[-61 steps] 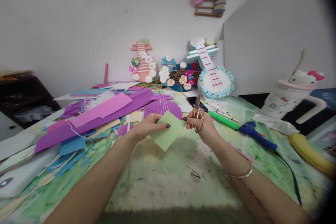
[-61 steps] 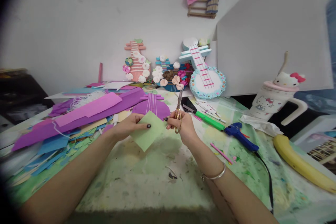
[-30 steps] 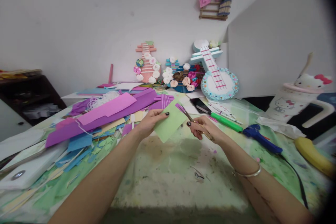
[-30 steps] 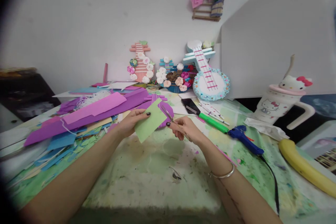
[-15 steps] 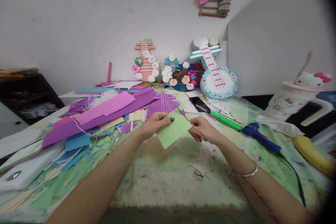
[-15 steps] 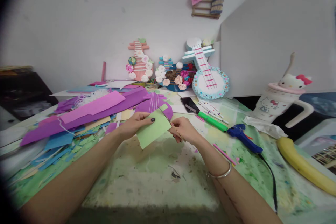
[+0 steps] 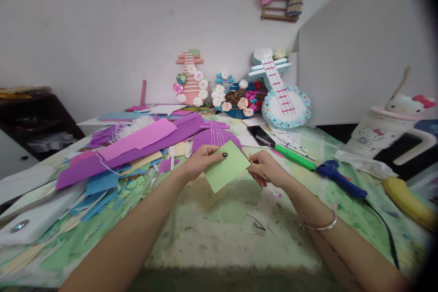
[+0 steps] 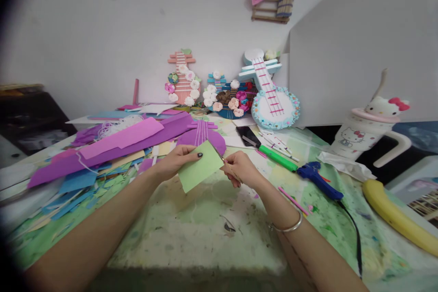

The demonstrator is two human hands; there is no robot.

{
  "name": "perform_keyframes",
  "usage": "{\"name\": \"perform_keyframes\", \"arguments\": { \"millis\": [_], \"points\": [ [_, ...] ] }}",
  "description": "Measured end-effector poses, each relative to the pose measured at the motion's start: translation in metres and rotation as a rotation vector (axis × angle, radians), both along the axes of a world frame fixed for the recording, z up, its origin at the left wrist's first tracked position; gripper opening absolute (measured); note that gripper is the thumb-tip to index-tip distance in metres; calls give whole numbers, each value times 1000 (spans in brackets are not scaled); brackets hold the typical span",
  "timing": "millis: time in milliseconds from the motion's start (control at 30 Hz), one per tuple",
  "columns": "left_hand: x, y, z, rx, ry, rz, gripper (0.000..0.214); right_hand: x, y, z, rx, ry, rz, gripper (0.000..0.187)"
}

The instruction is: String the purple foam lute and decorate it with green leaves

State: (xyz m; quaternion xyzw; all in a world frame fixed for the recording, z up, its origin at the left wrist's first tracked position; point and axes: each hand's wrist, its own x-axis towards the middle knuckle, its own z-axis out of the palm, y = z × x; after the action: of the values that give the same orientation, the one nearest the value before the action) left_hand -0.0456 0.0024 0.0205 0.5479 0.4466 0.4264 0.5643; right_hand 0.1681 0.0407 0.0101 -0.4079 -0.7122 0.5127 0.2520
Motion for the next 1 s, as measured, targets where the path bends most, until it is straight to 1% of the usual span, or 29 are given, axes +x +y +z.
{"name": "perform_keyframes", "arguments": {
  "millis": [67,100,133,200,267,300,333,400,500,533,567,600,633,667,700,733,800,833,867,900,933,1000],
  "points": [
    [0,2,-2,22,2,29,38,-1,3,-1,-11,52,-60,35],
    [-1,4,-3,63,16,67,38,-1,4,-2,-20,92,-110,36],
    [-2,6,-5,138,51,123,37,0,6,-1,-29,133,-165,36],
    [-3,9,-9,395,206,291,33,0,8,0,-51,225,-248,37],
    [-5,9,-13,706,431,436,27,0,8,2,-88,327,-251,41],
    [-5,8,-14,837,536,472,25,0,8,3,-110,372,-231,42],
    [-5,7,-15,933,626,482,25,-1,6,4,-132,415,-208,44],
    [-4,3,-17,1030,763,449,27,-4,3,4,-152,475,-177,42],
    [1,-2,-19,1064,888,344,29,-7,-2,4,-137,536,-175,36],
    [3,-3,-19,1080,892,329,28,-8,-3,4,-131,550,-188,36],
    [5,-3,-19,1095,872,347,28,-8,-3,3,-125,562,-211,37],
    [7,-3,-19,1099,823,405,33,-8,-3,3,-119,577,-236,38],
    [9,-3,-19,1083,737,487,45,-7,-2,3,-112,597,-264,37],
    [12,-3,-19,1031,612,562,60,-7,-1,2,-104,622,-292,35],
    [15,-2,-18,936,452,602,71,-7,0,2,-96,649,-313,34],
    [18,-2,-19,805,273,583,76,-7,0,1,-90,676,-328,33],
    [27,-2,-20,496,-54,414,67,-9,-1,-1,-79,704,-340,31],
    [32,-3,-21,362,-162,323,61,-10,-2,-2,-72,702,-342,30],
    [36,-3,-22,261,-225,257,56,-12,-4,-4,-67,689,-339,28],
    [40,-4,-24,200,-256,223,52,-15,-7,-5,-64,668,-329,27],
    [44,-5,-25,178,-272,221,49,-17,-9,-7,-65,641,-312,27],
    [47,-6,-27,190,-294,288,45,-21,-13,-7,-73,579,-265,28]
  ]
}}
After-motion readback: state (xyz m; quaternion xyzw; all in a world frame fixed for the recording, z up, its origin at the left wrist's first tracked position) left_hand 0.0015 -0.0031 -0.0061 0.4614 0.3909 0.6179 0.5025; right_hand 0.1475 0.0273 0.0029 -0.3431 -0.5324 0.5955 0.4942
